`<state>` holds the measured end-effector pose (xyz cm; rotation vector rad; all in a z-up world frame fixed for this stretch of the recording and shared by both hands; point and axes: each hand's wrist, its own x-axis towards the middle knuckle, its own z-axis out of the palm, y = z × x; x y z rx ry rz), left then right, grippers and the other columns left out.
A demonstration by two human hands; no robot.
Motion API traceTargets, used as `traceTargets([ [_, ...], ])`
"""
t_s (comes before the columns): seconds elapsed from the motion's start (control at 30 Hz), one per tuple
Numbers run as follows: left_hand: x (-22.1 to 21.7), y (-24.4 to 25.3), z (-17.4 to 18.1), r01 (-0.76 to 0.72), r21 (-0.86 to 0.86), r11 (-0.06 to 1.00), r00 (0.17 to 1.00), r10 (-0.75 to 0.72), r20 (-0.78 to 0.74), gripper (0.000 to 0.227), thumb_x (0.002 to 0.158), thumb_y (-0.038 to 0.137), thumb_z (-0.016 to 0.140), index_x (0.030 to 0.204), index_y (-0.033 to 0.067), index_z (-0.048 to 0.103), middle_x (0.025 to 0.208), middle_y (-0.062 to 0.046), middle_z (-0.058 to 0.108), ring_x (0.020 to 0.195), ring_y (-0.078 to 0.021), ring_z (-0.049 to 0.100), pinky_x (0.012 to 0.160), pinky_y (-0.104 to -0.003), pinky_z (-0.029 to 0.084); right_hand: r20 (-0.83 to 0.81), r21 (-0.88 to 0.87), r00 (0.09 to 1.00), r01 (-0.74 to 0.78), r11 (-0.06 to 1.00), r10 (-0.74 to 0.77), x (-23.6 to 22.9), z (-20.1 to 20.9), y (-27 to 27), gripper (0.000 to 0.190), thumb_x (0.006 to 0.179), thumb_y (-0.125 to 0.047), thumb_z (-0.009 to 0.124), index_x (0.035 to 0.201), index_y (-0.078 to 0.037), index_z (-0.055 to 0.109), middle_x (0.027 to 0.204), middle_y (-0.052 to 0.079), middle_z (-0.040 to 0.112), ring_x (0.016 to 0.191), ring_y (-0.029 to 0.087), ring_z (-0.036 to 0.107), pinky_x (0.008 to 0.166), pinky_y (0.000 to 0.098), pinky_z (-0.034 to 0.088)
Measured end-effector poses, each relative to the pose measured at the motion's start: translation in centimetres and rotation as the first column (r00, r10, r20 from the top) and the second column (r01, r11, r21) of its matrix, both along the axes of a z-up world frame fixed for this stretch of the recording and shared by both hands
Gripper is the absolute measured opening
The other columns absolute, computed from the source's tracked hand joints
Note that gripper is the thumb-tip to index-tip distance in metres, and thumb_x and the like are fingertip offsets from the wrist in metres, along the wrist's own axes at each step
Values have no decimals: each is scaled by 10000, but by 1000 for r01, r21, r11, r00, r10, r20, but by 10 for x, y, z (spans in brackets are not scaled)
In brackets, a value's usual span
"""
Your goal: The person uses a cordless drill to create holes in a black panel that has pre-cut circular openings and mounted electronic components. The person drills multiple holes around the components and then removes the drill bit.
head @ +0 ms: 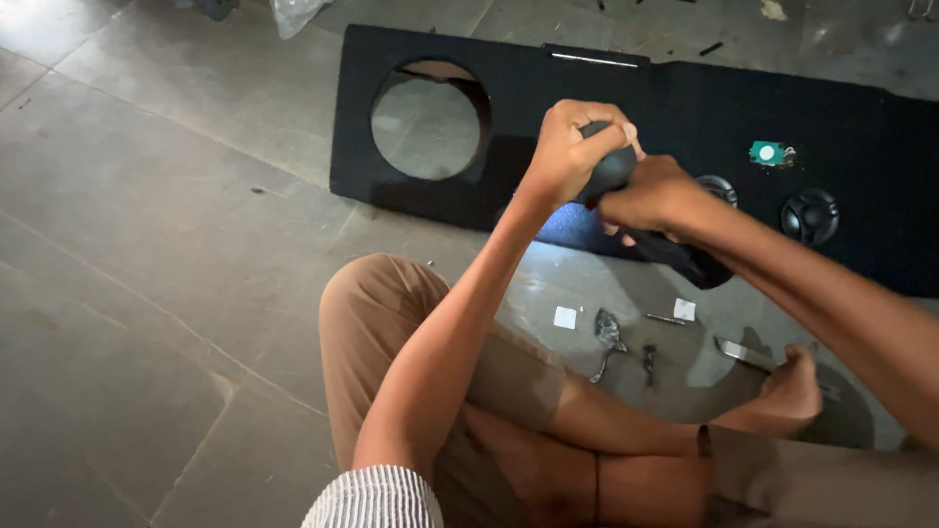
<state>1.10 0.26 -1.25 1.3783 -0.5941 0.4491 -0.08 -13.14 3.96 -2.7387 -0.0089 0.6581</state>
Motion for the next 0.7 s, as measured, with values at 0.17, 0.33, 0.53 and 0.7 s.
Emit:
traceTargets([
  [0.17,-1,5,4,-13,19,1000,1000,13,-28,231,840,179,631,783,-1,763,735,-95,773,706,-150,729,724,-288,564,-40,-86,998,-59,995,55,8,-1,-3,166,779,-214,753,817,-55,777,689,101,740,574,216,670,514,361,492],
  [0.33,-2,7,9,-54,36,998,997,56,-45,222,834,202,654,778,25,776,716,-76,766,675,-141,729,696,-277,563,-51,-94,989,-142,985,137,13,1,2,181,809,-267,793,880,-101,789,745,111,775,678,164,697,694,358,518],
  [0.53,0,0,8,-80,24,997,996,81,-37,195,810,213,691,772,44,779,703,-70,761,660,-143,722,677,-274,557,71,104,995,-78,992,70,4,-13,-9,201,750,-129,835,937,-62,803,846,93,811,685,186,749,674,348,573],
  [0.7,9,0,-7,-38,6,999,997,38,-65,257,894,265,673,845,44,794,756,-88,769,726,-147,716,732,-266,547,30,267,999,36,963,-46,6,-22,-18,256,721,-38,797,976,-35,771,843,105,809,690,184,752,637,347,592],
])
